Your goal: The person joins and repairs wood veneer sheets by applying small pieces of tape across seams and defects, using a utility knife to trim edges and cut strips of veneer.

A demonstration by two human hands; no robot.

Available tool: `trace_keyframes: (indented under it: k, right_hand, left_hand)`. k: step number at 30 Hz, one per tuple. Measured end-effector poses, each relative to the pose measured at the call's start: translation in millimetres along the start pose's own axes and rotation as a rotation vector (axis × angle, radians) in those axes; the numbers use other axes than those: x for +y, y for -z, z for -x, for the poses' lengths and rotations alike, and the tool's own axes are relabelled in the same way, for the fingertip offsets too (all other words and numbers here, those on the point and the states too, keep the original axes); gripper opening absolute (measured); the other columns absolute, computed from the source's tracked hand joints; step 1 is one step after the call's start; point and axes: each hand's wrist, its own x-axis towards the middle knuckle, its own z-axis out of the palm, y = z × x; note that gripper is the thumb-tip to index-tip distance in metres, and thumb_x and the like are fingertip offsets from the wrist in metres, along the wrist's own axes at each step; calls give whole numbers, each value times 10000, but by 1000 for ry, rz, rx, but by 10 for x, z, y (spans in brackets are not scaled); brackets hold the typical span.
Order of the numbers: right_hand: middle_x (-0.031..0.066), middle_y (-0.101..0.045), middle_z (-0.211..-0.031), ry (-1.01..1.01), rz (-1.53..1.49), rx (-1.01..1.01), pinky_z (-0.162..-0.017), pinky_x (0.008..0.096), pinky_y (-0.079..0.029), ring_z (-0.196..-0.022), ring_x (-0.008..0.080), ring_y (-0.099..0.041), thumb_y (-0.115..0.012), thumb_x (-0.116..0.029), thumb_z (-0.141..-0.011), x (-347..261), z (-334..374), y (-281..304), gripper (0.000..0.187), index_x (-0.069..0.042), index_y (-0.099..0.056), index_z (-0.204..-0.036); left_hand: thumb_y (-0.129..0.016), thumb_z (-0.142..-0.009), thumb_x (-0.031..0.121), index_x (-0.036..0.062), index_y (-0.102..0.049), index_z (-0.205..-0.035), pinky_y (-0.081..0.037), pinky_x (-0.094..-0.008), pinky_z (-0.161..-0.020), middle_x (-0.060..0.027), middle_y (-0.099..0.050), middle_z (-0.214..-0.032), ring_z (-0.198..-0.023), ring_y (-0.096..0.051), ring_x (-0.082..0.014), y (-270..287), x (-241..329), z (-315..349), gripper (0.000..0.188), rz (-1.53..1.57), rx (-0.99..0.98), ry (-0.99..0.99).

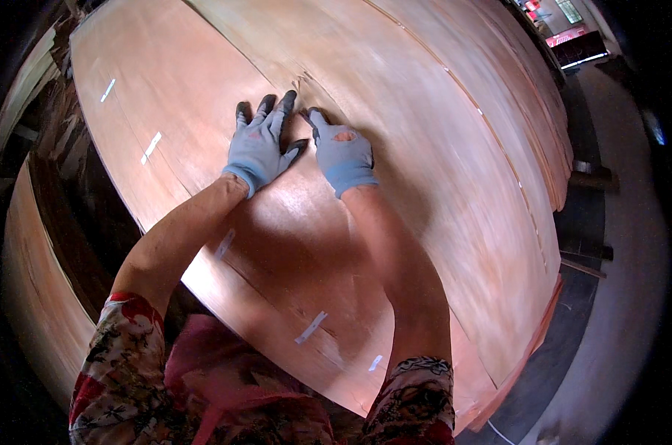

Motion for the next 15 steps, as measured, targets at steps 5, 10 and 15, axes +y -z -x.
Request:
trace_keyframes:
  k: [5, 10, 15]
  right_hand:
    - [176, -714, -910, 102, 60, 50, -683, 499, -546, -794, 373, -699, -459, -162, -970, 113, 25, -86, 463, -275, -510, -1416]
    - [173, -700, -869, 103, 29, -91, -643, 493, -527, -749, 380, -681, -489, -131, -958, 413, 557, 26, 469, -271, -517, -1404]
    - [188, -684, -843, 147, 16, -83, -629, 508, -513, -721, 393, -662, -514, -150, -965, 539, 701, 60, 451, -269, -515, -1400]
  left_hand:
    - [-497, -948, 583, 122, -444, -1488, -166, -628, -1179, -108, -422, -1556, -1459, -348, -332, 34, 9, -19, 711, -112, -78, -25]
    - [-457, -963, 603, 135, -441, -1494, -138, -624, -1193, -114, -408, -1564, -1473, -326, -325, 22, 1, -20, 708, -170, -94, -15]
    - [-469, -982, 541, 149, -417, -1513, -97, -591, -1219, -114, -370, -1586, -1490, -286, -354, -37, 243, 76, 662, -290, 37, -30]
